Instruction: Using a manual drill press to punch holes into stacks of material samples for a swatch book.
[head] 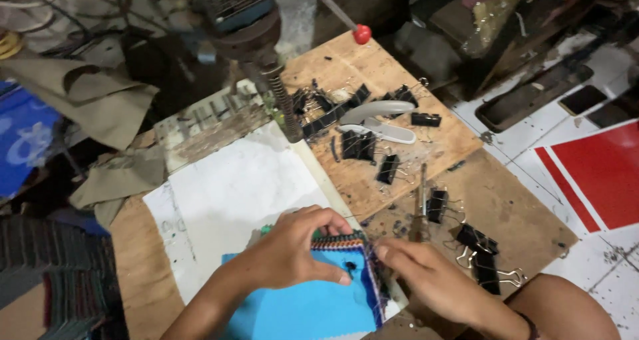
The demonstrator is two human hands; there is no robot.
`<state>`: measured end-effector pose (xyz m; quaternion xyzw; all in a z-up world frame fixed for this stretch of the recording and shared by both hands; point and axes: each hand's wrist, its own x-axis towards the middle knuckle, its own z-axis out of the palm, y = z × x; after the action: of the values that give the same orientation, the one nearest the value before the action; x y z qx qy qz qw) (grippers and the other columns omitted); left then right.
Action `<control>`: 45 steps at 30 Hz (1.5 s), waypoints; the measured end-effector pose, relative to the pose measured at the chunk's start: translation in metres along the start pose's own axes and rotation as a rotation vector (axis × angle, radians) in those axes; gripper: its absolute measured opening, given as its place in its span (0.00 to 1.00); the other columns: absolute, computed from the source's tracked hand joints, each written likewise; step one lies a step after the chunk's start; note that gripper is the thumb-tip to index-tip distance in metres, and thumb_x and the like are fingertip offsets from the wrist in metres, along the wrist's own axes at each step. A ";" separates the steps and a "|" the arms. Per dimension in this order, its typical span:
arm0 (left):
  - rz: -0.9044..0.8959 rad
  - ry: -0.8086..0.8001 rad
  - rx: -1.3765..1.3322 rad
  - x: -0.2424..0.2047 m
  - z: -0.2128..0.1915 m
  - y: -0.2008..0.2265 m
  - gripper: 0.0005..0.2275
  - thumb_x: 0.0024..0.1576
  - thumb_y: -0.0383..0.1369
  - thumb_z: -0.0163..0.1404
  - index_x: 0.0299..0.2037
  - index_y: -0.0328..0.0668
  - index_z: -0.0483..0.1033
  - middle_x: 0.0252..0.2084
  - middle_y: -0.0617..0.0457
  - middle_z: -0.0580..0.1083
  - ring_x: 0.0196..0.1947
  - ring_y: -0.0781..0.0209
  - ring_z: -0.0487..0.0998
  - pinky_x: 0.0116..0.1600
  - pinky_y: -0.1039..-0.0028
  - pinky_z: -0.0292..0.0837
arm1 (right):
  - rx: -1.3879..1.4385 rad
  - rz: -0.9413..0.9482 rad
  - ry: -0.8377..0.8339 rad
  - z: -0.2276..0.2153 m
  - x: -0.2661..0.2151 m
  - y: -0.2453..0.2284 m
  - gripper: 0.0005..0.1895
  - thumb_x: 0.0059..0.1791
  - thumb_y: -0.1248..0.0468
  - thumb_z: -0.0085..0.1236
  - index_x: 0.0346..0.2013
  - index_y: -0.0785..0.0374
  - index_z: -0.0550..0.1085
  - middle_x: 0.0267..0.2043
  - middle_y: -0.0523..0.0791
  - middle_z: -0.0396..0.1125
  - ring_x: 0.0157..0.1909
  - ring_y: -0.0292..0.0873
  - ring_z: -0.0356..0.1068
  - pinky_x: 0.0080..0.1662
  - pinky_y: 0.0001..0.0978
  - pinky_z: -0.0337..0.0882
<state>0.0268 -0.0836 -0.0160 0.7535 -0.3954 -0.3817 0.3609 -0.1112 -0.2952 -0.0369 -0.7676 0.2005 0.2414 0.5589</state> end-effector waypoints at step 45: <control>0.213 0.744 0.949 -0.131 -0.014 -0.053 0.17 0.54 0.38 0.58 0.52 0.43 0.72 0.52 0.47 0.73 0.49 0.51 0.72 0.47 0.60 0.69 | -0.794 -0.642 0.251 -0.020 0.027 -0.040 0.35 0.38 0.64 0.73 0.57 0.43 0.68 0.62 0.35 0.70 0.52 0.39 0.77 0.50 0.29 0.83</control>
<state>0.0038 0.0571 -0.0164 0.8711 -0.4430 0.1627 0.1360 -0.0631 -0.3037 -0.0175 -0.9661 -0.0862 0.0214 0.2424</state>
